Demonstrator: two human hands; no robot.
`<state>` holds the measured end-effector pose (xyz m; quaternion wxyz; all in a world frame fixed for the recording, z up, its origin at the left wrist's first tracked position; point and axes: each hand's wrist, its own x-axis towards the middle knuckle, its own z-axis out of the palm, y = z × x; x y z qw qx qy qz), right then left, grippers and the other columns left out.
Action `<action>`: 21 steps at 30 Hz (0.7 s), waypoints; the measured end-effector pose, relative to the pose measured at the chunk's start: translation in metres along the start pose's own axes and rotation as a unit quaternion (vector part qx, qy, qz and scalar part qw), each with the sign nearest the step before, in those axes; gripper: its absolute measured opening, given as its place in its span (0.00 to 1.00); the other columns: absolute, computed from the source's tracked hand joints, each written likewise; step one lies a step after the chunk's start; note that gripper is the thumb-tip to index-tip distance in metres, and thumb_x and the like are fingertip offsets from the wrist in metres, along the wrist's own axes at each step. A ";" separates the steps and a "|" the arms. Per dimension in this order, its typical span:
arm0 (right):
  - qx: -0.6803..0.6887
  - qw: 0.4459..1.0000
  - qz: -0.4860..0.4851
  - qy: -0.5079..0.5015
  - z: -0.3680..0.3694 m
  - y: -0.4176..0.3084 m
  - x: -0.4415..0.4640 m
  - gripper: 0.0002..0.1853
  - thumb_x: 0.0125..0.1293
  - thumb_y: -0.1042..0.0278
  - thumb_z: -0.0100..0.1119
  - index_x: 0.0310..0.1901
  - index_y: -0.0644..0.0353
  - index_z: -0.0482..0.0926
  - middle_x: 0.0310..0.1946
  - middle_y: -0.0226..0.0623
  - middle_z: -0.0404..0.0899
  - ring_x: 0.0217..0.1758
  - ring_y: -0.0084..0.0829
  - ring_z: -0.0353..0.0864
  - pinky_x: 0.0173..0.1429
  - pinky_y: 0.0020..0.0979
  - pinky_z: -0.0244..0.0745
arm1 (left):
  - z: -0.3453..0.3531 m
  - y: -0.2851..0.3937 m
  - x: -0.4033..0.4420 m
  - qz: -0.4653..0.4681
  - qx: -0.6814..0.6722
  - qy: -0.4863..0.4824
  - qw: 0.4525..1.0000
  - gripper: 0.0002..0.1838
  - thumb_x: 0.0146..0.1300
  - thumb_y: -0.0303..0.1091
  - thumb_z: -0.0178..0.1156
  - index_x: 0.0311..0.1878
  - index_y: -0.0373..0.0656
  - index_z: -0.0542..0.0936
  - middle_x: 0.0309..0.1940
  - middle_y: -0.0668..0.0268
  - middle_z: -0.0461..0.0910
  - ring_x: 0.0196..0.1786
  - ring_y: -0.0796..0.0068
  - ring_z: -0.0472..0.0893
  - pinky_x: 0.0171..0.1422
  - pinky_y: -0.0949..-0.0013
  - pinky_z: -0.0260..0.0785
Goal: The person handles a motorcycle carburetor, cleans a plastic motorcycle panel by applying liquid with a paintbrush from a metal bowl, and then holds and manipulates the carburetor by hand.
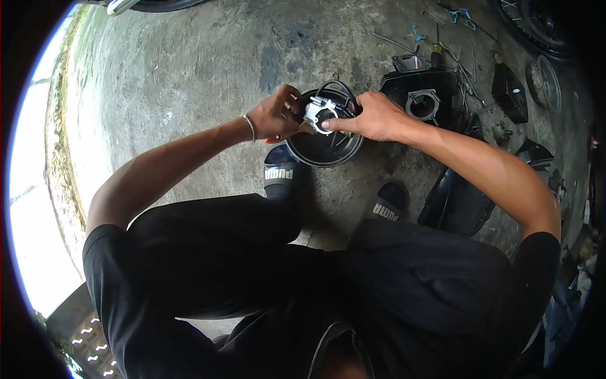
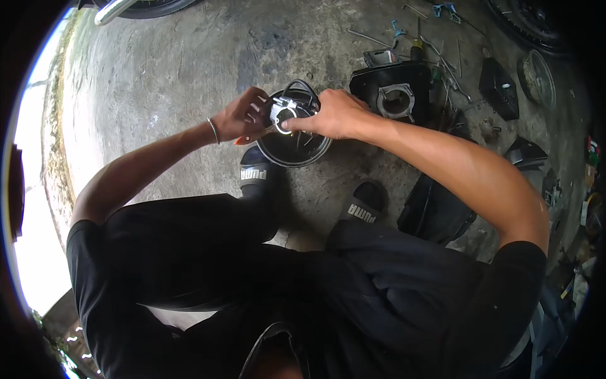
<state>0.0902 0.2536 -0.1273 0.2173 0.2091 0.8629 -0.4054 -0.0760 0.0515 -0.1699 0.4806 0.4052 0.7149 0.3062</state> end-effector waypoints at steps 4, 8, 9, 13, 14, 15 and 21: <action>-0.003 0.999 0.033 0.008 -0.001 -0.007 0.001 0.34 0.52 0.33 0.69 0.28 0.67 0.80 0.20 0.36 0.78 0.22 0.31 0.77 0.32 0.33 0.75 | 0.038 0.007 -0.028 0.011 0.091 -0.001 0.996 0.20 0.55 0.31 0.71 0.50 0.39 0.76 0.33 0.66 0.79 0.32 0.74 0.78 0.37 0.71 0.73; 0.004 0.998 0.064 -0.018 -0.007 -0.022 0.000 0.34 0.52 0.33 0.69 0.29 0.66 0.81 0.20 0.36 0.78 0.22 0.31 0.77 0.31 0.33 0.75 | 0.061 0.013 -0.023 -0.090 0.035 -0.010 0.995 0.15 0.56 0.37 0.72 0.42 0.40 0.81 0.30 0.67 0.81 0.31 0.77 0.79 0.34 0.72 0.72; -0.001 0.998 0.061 -0.011 -0.008 -0.024 0.000 0.34 0.52 0.33 0.69 0.29 0.66 0.81 0.21 0.36 0.79 0.22 0.32 0.78 0.32 0.34 0.75 | 0.063 0.014 -0.022 -0.079 0.034 0.004 0.996 0.14 0.57 0.38 0.72 0.41 0.41 0.81 0.31 0.67 0.82 0.31 0.77 0.79 0.35 0.72 0.72; -0.016 0.998 0.050 0.019 -0.010 -0.031 -0.006 0.35 0.52 0.33 0.69 0.30 0.67 0.81 0.22 0.37 0.80 0.24 0.35 0.79 0.34 0.35 0.76 | 0.062 0.013 -0.018 -0.042 0.037 0.045 0.997 0.13 0.58 0.40 0.71 0.38 0.42 0.83 0.31 0.67 0.84 0.31 0.78 0.80 0.36 0.71 0.73; -0.021 0.999 0.030 0.029 -0.009 -0.030 -0.008 0.35 0.52 0.33 0.69 0.31 0.68 0.80 0.24 0.38 0.80 0.25 0.36 0.80 0.35 0.35 0.76 | 0.062 0.014 -0.016 -0.047 0.054 0.053 0.996 0.13 0.58 0.41 0.71 0.39 0.42 0.83 0.32 0.66 0.85 0.31 0.77 0.80 0.36 0.71 0.73; -0.026 0.999 0.010 0.039 -0.008 -0.029 -0.011 0.35 0.51 0.34 0.70 0.32 0.69 0.80 0.25 0.39 0.81 0.27 0.37 0.81 0.37 0.36 0.77 | 0.062 0.014 -0.015 -0.052 0.072 0.061 0.994 0.13 0.58 0.41 0.71 0.39 0.42 0.84 0.32 0.66 0.85 0.31 0.76 0.81 0.36 0.70 0.73; -0.054 0.988 -0.089 0.114 0.006 -0.019 -0.021 0.38 0.50 0.36 0.71 0.38 0.73 0.78 0.35 0.46 0.82 0.36 0.41 0.82 0.45 0.38 0.78 | 0.066 0.016 -0.014 -0.074 0.071 0.101 0.990 0.13 0.60 0.41 0.69 0.40 0.41 0.84 0.32 0.63 0.85 0.33 0.73 0.82 0.38 0.69 0.74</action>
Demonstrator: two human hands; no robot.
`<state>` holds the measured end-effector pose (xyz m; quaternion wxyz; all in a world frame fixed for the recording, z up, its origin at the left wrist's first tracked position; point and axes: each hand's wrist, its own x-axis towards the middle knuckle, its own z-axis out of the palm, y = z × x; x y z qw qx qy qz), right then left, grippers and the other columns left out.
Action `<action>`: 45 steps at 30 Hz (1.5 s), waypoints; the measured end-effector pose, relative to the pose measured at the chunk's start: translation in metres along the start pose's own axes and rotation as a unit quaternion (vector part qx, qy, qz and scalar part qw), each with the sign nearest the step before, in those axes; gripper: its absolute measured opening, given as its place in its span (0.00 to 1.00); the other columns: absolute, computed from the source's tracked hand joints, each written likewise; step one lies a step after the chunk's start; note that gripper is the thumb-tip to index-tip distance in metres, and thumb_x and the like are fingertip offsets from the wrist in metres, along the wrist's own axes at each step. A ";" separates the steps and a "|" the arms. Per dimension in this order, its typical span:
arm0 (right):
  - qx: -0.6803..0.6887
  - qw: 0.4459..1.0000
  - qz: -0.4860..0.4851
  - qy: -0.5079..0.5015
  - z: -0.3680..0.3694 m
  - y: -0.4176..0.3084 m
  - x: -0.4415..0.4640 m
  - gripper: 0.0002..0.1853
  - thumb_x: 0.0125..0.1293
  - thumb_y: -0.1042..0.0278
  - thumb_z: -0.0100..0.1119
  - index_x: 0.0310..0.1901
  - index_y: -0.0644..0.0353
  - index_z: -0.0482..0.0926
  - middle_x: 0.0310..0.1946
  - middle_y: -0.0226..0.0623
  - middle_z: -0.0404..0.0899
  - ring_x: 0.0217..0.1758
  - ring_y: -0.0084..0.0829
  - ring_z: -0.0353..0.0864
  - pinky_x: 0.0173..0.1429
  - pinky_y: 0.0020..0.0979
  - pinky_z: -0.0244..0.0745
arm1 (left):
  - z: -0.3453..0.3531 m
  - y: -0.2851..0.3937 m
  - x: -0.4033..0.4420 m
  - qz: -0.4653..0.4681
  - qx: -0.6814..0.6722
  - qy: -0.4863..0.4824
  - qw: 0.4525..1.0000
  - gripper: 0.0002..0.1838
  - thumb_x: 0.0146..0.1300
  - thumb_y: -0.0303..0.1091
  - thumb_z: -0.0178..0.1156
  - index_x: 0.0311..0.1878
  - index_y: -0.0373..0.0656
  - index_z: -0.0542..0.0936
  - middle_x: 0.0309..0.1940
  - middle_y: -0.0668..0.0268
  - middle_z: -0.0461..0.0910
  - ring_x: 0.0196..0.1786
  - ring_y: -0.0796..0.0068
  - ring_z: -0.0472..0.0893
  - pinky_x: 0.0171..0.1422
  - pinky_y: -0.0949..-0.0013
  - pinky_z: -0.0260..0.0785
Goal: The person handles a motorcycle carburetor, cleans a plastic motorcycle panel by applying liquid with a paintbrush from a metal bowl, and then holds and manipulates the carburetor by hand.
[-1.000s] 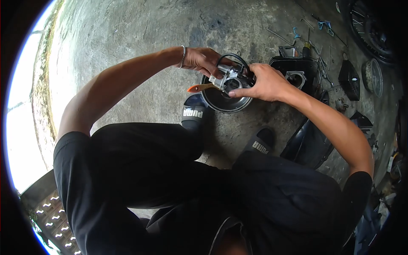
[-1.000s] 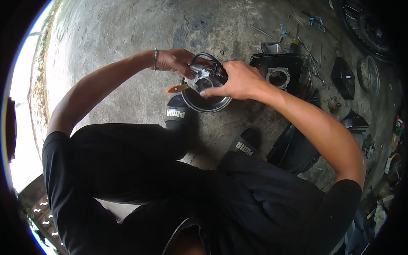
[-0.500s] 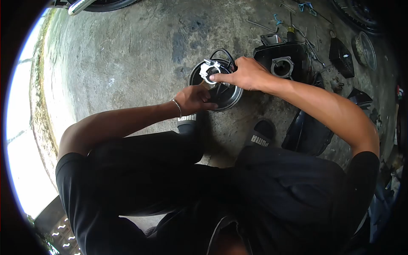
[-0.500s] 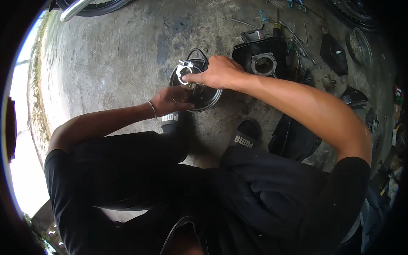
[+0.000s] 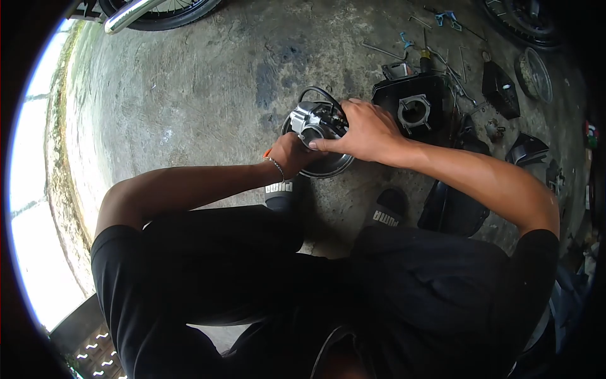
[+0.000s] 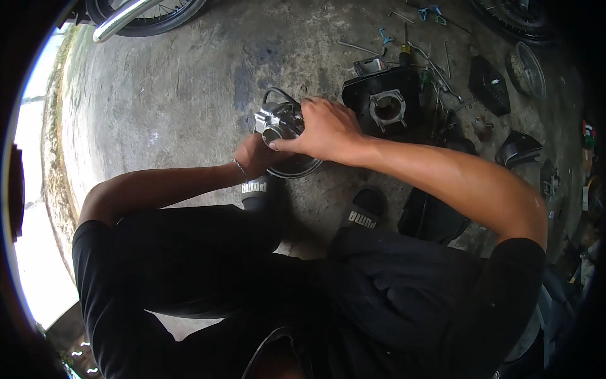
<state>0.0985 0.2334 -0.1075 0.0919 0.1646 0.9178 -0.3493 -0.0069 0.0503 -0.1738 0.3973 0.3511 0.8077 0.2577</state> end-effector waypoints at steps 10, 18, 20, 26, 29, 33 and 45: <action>-0.035 0.995 -0.042 0.078 0.001 0.010 -0.001 0.41 0.49 0.36 0.72 0.42 0.75 0.75 0.39 0.47 0.79 0.38 0.42 0.82 0.47 0.39 0.78 | 0.006 -0.005 0.014 0.072 -0.078 0.077 0.991 0.10 0.55 0.34 0.65 0.34 0.36 0.84 0.26 0.57 0.85 0.25 0.68 0.80 0.31 0.64 0.72; -0.029 0.996 -0.026 0.075 -0.004 0.013 0.001 0.40 0.48 0.36 0.73 0.41 0.74 0.75 0.36 0.45 0.79 0.36 0.41 0.81 0.46 0.39 0.78 | 0.008 -0.006 0.029 0.039 -0.098 0.053 0.993 0.08 0.54 0.30 0.62 0.34 0.35 0.84 0.26 0.57 0.84 0.24 0.68 0.80 0.31 0.64 0.72; -0.032 0.996 -0.026 0.074 -0.005 0.013 0.003 0.40 0.48 0.36 0.73 0.40 0.73 0.76 0.35 0.45 0.79 0.35 0.40 0.81 0.46 0.38 0.79 | 0.007 -0.010 0.032 0.048 -0.082 0.053 0.994 0.08 0.54 0.29 0.62 0.34 0.34 0.83 0.26 0.57 0.84 0.25 0.68 0.80 0.31 0.64 0.72; -0.046 0.994 -0.043 0.088 -0.003 0.015 0.007 0.39 0.48 0.35 0.73 0.40 0.72 0.76 0.34 0.44 0.79 0.35 0.41 0.82 0.45 0.39 0.79 | 0.005 -0.011 0.033 0.054 -0.077 0.035 0.995 0.08 0.55 0.30 0.63 0.35 0.35 0.83 0.27 0.58 0.85 0.26 0.68 0.81 0.32 0.64 0.73; -0.038 0.995 -0.038 0.087 -0.004 0.017 0.009 0.39 0.48 0.35 0.73 0.41 0.72 0.76 0.35 0.44 0.79 0.36 0.41 0.82 0.45 0.40 0.79 | 0.002 -0.005 0.032 0.071 -0.067 0.024 0.995 0.09 0.55 0.31 0.64 0.36 0.36 0.83 0.28 0.58 0.85 0.26 0.68 0.81 0.32 0.65 0.73; -0.031 0.995 -0.037 0.088 -0.002 0.017 0.009 0.40 0.48 0.36 0.73 0.41 0.72 0.77 0.37 0.45 0.79 0.36 0.42 0.82 0.46 0.40 0.79 | -0.001 -0.007 0.036 0.071 -0.041 -0.007 0.997 0.10 0.56 0.33 0.66 0.38 0.37 0.83 0.28 0.60 0.85 0.28 0.70 0.82 0.33 0.67 0.74; -0.064 0.988 -0.093 0.108 0.003 0.010 0.012 0.42 0.47 0.36 0.72 0.47 0.74 0.76 0.42 0.46 0.80 0.40 0.43 0.83 0.50 0.41 0.79 | 0.011 -0.047 0.050 -0.015 -0.179 -0.044 0.983 0.11 0.59 0.38 0.65 0.40 0.41 0.85 0.30 0.61 0.86 0.33 0.69 0.85 0.36 0.69 0.76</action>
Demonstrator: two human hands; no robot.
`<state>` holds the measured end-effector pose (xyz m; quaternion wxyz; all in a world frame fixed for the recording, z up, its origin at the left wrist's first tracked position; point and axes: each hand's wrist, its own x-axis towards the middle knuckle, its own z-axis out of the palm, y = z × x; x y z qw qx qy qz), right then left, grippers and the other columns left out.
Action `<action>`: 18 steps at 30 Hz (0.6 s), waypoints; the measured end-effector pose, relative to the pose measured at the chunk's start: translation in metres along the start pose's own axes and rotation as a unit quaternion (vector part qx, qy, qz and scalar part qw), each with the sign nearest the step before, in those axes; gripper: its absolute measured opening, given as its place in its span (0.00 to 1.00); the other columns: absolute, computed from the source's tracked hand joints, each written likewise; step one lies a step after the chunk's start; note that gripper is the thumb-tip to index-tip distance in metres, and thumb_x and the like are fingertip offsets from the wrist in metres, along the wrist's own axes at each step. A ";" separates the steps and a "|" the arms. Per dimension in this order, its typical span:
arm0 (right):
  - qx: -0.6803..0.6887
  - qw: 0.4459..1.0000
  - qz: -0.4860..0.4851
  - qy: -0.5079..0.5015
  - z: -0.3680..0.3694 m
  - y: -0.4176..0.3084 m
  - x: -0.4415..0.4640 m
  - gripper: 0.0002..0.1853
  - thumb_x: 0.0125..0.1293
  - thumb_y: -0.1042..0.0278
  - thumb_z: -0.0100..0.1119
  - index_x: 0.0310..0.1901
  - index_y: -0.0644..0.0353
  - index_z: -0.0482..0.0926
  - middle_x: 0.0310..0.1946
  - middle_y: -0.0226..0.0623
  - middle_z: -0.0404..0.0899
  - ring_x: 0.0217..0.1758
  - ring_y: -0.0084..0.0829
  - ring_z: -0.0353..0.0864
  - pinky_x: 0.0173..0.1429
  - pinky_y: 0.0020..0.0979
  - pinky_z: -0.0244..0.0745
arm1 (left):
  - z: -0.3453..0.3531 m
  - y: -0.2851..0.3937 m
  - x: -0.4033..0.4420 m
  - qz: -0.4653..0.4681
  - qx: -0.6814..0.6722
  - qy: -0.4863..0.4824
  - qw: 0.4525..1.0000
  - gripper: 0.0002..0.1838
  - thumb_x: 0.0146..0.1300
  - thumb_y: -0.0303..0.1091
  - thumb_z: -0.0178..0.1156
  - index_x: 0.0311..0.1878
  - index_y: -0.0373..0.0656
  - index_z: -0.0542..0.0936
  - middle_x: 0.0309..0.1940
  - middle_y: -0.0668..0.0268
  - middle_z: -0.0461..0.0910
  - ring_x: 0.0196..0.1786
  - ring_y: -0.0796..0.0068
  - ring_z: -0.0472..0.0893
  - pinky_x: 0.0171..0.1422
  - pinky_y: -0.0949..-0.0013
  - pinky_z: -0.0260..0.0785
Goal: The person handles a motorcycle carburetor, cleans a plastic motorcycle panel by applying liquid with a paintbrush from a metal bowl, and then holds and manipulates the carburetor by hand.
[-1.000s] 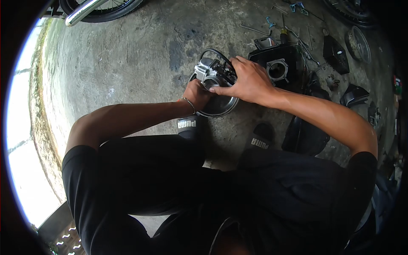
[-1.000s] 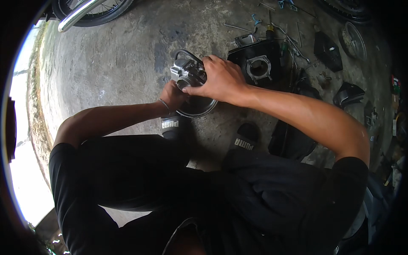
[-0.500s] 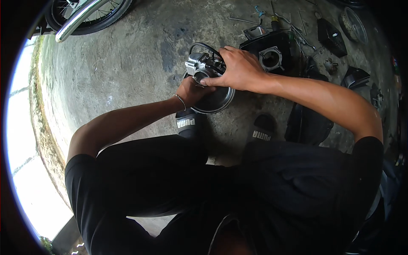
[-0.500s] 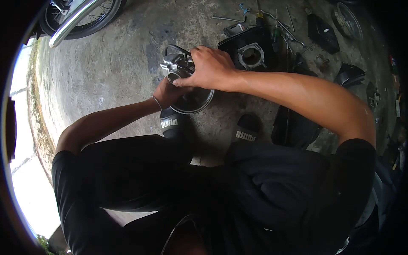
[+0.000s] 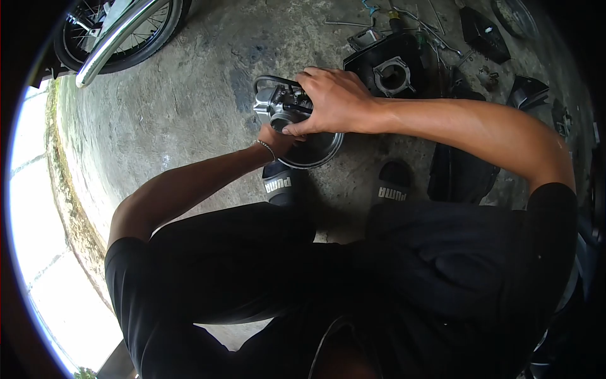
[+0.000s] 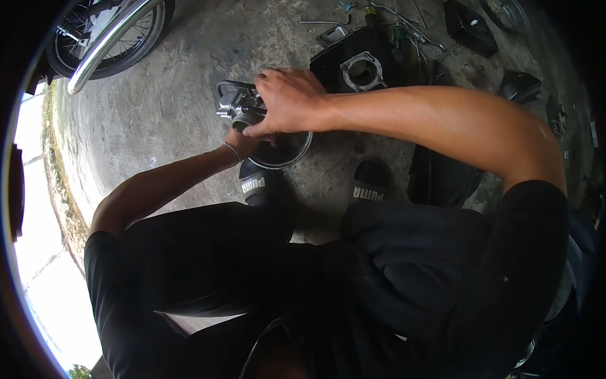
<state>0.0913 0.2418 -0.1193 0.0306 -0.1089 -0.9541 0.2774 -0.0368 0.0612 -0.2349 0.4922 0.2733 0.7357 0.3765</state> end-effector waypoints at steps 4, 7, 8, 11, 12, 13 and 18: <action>0.002 0.999 -0.029 0.021 0.003 0.005 -0.001 0.42 0.47 0.36 0.72 0.47 0.74 0.75 0.44 0.47 0.80 0.41 0.44 0.82 0.51 0.41 0.79 | -0.001 0.008 -0.004 0.020 0.091 0.006 0.996 0.11 0.59 0.35 0.66 0.43 0.41 0.83 0.33 0.63 0.86 0.37 0.71 0.86 0.39 0.69 0.77; 0.005 0.998 -0.049 0.031 0.002 0.010 -0.003 0.42 0.48 0.36 0.72 0.47 0.74 0.76 0.45 0.48 0.80 0.42 0.44 0.82 0.51 0.42 0.78 | -0.002 0.022 -0.010 0.037 0.186 0.009 0.982 0.13 0.59 0.32 0.68 0.46 0.41 0.82 0.36 0.65 0.86 0.40 0.73 0.86 0.43 0.69 0.77; 0.019 0.999 -0.031 0.009 0.000 0.012 -0.004 0.41 0.48 0.36 0.72 0.46 0.73 0.76 0.45 0.48 0.80 0.42 0.44 0.82 0.51 0.41 0.78 | -0.001 0.028 -0.014 0.052 0.197 0.014 0.979 0.13 0.59 0.32 0.68 0.46 0.41 0.82 0.36 0.65 0.86 0.40 0.73 0.86 0.43 0.69 0.77; 0.061 0.996 0.024 -0.057 -0.005 0.016 -0.004 0.40 0.48 0.36 0.72 0.43 0.72 0.77 0.44 0.48 0.79 0.42 0.43 0.82 0.51 0.41 0.77 | -0.001 0.047 -0.022 0.097 0.230 0.031 0.968 0.13 0.58 0.33 0.68 0.46 0.41 0.82 0.34 0.66 0.86 0.39 0.73 0.86 0.45 0.70 0.77; 0.061 0.996 0.022 -0.057 -0.004 0.019 -0.004 0.40 0.48 0.36 0.72 0.43 0.72 0.77 0.44 0.48 0.79 0.42 0.43 0.82 0.51 0.41 0.77 | -0.003 0.049 -0.021 0.097 0.230 0.032 0.968 0.13 0.58 0.33 0.68 0.46 0.41 0.82 0.34 0.66 0.86 0.39 0.73 0.86 0.45 0.70 0.77; 0.094 0.992 0.049 -0.072 -0.003 0.022 -0.004 0.39 0.48 0.36 0.72 0.42 0.72 0.77 0.43 0.47 0.80 0.41 0.42 0.81 0.50 0.41 0.77 | -0.007 0.050 -0.020 0.092 0.244 0.010 0.965 0.12 0.58 0.33 0.69 0.43 0.40 0.83 0.34 0.65 0.86 0.37 0.74 0.85 0.43 0.70 0.76; 0.229 0.958 0.136 -0.107 0.000 0.039 -0.007 0.35 0.50 0.38 0.71 0.38 0.70 0.79 0.39 0.41 0.80 0.38 0.37 0.79 0.46 0.37 0.74 | -0.025 0.065 -0.017 0.090 0.274 -0.071 0.955 0.10 0.55 0.34 0.72 0.36 0.38 0.85 0.33 0.63 0.86 0.30 0.76 0.82 0.38 0.72 0.75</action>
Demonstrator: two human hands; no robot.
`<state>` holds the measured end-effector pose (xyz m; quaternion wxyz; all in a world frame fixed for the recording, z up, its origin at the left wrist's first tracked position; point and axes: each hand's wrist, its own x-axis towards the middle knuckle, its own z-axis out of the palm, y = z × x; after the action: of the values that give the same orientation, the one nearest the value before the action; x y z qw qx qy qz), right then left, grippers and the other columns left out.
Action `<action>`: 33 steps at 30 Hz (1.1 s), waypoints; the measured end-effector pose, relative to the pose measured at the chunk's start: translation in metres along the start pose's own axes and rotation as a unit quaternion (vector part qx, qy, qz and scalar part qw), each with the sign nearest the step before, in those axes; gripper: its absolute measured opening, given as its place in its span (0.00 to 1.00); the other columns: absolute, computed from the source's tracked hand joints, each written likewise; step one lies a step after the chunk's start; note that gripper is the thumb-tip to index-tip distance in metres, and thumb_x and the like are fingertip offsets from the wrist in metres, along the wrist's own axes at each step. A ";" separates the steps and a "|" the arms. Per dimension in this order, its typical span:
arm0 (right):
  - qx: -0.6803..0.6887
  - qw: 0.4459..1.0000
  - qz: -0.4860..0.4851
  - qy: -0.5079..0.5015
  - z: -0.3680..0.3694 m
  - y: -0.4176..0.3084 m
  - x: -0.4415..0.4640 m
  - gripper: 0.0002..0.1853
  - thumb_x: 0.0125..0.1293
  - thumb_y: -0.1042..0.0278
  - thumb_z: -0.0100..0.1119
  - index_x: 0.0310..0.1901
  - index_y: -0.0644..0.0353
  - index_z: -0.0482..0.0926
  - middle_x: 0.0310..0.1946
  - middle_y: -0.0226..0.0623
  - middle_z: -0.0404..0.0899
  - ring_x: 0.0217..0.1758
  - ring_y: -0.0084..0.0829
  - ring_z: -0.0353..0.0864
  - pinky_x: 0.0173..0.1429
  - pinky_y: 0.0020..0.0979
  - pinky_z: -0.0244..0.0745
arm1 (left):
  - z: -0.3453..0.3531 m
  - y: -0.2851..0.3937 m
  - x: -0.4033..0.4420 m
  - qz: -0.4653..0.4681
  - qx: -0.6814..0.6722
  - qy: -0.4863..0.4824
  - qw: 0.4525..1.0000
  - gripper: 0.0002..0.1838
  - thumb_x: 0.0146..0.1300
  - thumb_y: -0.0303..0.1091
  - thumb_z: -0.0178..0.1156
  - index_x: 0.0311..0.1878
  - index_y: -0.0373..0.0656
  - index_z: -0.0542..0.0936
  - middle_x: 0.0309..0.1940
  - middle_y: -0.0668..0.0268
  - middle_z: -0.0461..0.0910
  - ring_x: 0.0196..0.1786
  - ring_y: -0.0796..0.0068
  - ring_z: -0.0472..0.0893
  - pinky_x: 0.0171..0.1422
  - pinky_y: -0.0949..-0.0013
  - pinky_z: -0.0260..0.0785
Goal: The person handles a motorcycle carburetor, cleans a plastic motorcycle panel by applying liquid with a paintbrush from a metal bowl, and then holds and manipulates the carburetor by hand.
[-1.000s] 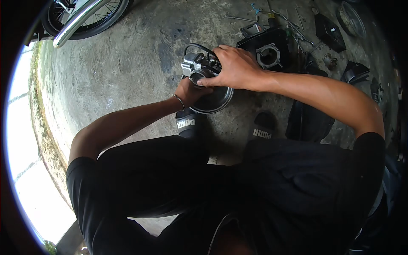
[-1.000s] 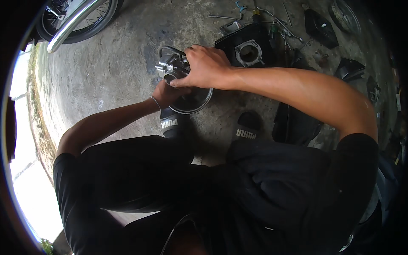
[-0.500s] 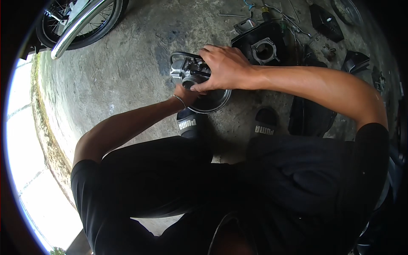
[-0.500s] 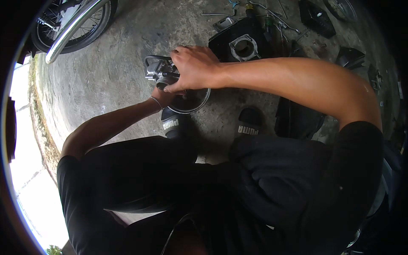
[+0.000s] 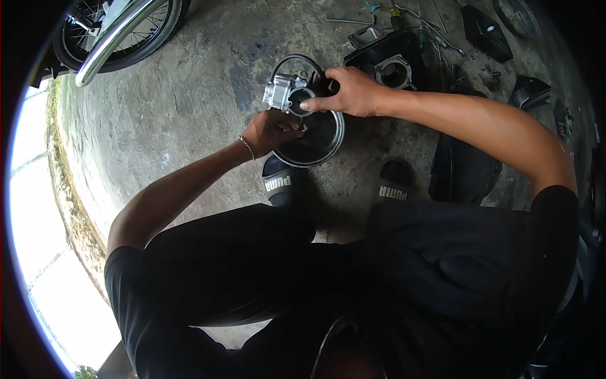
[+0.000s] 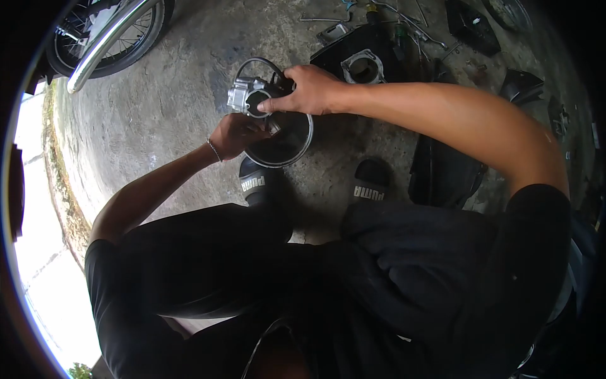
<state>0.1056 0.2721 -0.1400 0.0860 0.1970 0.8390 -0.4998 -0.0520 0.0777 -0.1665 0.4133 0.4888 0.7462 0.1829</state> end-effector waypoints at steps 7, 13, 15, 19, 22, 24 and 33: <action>0.306 0.951 -0.012 -0.049 0.003 0.020 0.009 0.19 0.58 0.50 0.63 0.34 0.60 0.82 0.31 0.28 0.80 0.33 0.23 0.73 0.40 0.25 0.67 | -0.054 0.026 -0.006 0.076 0.007 -0.045 0.996 0.06 0.55 0.27 0.71 0.35 0.37 0.85 0.28 0.65 0.86 0.30 0.78 0.83 0.40 0.75 0.77; 0.447 0.886 0.006 -0.123 0.011 0.021 0.012 0.09 0.62 0.64 0.54 0.38 0.59 0.80 0.34 0.31 0.81 0.36 0.19 0.74 0.42 0.20 0.66 | -0.070 0.020 -0.018 0.092 -0.025 -0.040 0.995 0.05 0.55 0.27 0.71 0.33 0.37 0.85 0.28 0.66 0.86 0.30 0.78 0.83 0.40 0.77 0.77; 0.453 0.882 0.011 -0.128 0.015 0.020 0.012 0.09 0.62 0.65 0.54 0.38 0.59 0.80 0.34 0.31 0.81 0.36 0.20 0.74 0.42 0.20 0.66 | -0.065 0.015 -0.024 0.074 -0.038 -0.034 0.996 0.05 0.55 0.26 0.71 0.34 0.37 0.85 0.29 0.65 0.86 0.31 0.78 0.84 0.40 0.76 0.78; 0.466 0.874 0.027 -0.134 0.024 0.023 0.014 0.09 0.62 0.67 0.52 0.39 0.60 0.79 0.34 0.32 0.81 0.37 0.20 0.75 0.41 0.20 0.65 | -0.044 0.002 -0.036 0.031 -0.077 -0.013 0.996 0.06 0.54 0.24 0.70 0.35 0.35 0.84 0.32 0.63 0.86 0.35 0.76 0.85 0.42 0.75 0.79; 0.466 0.874 0.035 -0.132 0.028 0.026 0.013 0.09 0.62 0.68 0.51 0.39 0.60 0.79 0.34 0.32 0.81 0.36 0.21 0.76 0.40 0.21 0.66 | -0.030 0.000 -0.043 -0.052 -0.224 0.032 0.973 0.06 0.55 0.26 0.71 0.35 0.36 0.85 0.30 0.63 0.86 0.32 0.77 0.85 0.40 0.76 0.78; 0.466 0.874 0.037 -0.132 0.029 0.027 0.012 0.09 0.62 0.69 0.51 0.39 0.60 0.79 0.34 0.33 0.81 0.36 0.21 0.76 0.40 0.21 0.66 | -0.029 0.000 -0.044 -0.079 -0.271 0.049 0.958 0.06 0.55 0.26 0.71 0.35 0.37 0.85 0.29 0.63 0.86 0.31 0.78 0.84 0.39 0.77 0.78; 0.472 0.870 0.049 -0.134 0.032 0.027 0.008 0.09 0.61 0.71 0.49 0.39 0.60 0.79 0.33 0.34 0.80 0.35 0.23 0.75 0.40 0.22 0.67 | -0.031 0.014 -0.034 -0.123 -0.186 0.045 0.974 0.08 0.59 0.31 0.69 0.36 0.36 0.85 0.29 0.63 0.86 0.28 0.79 0.83 0.35 0.77 0.75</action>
<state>0.1076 0.2571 -0.1798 0.1186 0.1860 0.4730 -0.8530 -0.0622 0.0579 -0.1239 0.4823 0.2990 0.7715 0.2877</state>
